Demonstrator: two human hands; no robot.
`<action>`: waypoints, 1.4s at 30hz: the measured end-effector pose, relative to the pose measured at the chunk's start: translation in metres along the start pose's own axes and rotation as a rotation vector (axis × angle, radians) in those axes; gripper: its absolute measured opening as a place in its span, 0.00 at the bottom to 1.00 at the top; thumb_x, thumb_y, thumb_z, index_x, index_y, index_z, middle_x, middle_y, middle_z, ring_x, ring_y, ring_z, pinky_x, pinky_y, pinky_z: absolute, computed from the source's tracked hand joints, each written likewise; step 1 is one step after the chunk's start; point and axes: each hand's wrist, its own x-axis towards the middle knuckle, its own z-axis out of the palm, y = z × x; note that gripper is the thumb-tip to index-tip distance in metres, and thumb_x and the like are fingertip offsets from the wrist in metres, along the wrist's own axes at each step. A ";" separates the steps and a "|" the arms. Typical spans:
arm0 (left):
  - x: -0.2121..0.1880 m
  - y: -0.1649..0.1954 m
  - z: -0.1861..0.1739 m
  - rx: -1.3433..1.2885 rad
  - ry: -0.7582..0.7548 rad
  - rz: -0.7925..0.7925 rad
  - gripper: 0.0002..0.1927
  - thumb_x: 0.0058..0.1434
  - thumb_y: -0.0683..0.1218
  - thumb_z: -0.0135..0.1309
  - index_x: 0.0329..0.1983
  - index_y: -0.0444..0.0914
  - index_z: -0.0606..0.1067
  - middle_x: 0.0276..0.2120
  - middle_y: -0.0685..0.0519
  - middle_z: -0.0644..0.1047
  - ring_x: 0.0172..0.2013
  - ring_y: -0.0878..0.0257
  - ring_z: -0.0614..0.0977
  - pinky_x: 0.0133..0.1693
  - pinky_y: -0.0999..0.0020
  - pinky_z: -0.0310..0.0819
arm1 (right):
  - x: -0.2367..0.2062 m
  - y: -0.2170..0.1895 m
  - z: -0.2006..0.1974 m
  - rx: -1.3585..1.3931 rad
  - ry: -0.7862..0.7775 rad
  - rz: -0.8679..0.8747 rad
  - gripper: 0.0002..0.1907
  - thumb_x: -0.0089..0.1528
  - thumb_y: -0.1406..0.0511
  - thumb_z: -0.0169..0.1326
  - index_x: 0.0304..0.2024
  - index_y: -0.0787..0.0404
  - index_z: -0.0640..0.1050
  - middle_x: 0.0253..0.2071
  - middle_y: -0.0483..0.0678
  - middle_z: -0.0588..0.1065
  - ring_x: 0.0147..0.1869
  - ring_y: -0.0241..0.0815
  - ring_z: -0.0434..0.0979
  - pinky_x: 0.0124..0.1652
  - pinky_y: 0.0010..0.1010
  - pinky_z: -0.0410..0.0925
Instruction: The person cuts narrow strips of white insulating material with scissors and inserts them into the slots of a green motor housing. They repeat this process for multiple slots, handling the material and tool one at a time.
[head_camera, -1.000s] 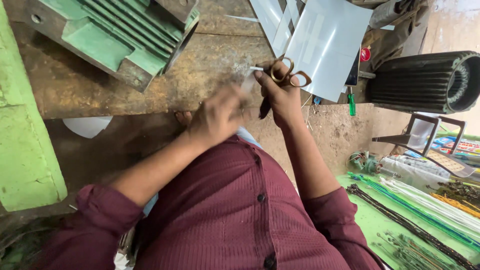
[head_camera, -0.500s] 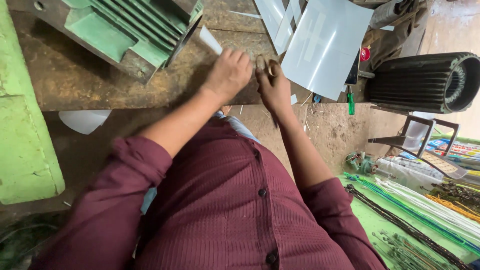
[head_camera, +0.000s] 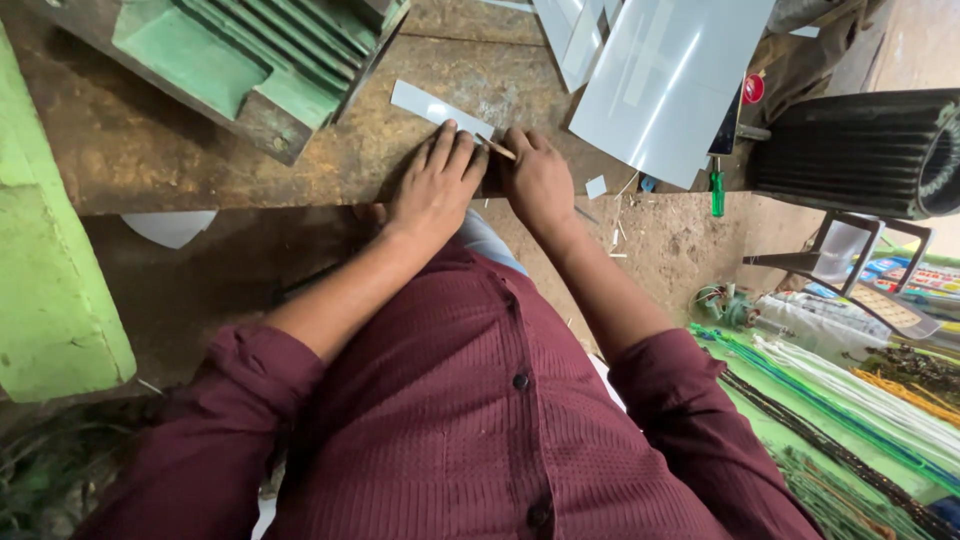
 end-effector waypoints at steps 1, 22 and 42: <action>0.002 0.001 0.002 0.000 -0.035 -0.015 0.21 0.64 0.44 0.48 0.60 0.38 0.75 0.62 0.42 0.71 0.67 0.42 0.66 0.66 0.51 0.61 | -0.001 0.000 0.001 -0.054 0.020 -0.023 0.10 0.64 0.64 0.55 0.47 0.57 0.76 0.43 0.56 0.77 0.47 0.63 0.78 0.44 0.50 0.71; 0.031 0.041 -0.092 -0.479 0.410 -0.437 0.14 0.64 0.37 0.56 0.53 0.37 0.75 0.46 0.43 0.76 0.45 0.46 0.80 0.45 0.58 0.76 | -0.019 -0.029 -0.068 0.221 0.282 -0.453 0.32 0.56 0.65 0.67 0.61 0.60 0.72 0.54 0.57 0.73 0.58 0.59 0.73 0.57 0.45 0.67; -0.099 -0.004 -0.137 -0.918 0.193 -1.123 0.14 0.70 0.46 0.54 0.56 0.37 0.75 0.43 0.54 0.80 0.40 0.67 0.81 0.42 0.71 0.78 | 0.080 -0.099 0.071 1.126 0.143 -0.052 0.10 0.63 0.68 0.60 0.47 0.62 0.79 0.40 0.47 0.82 0.44 0.34 0.79 0.46 0.27 0.73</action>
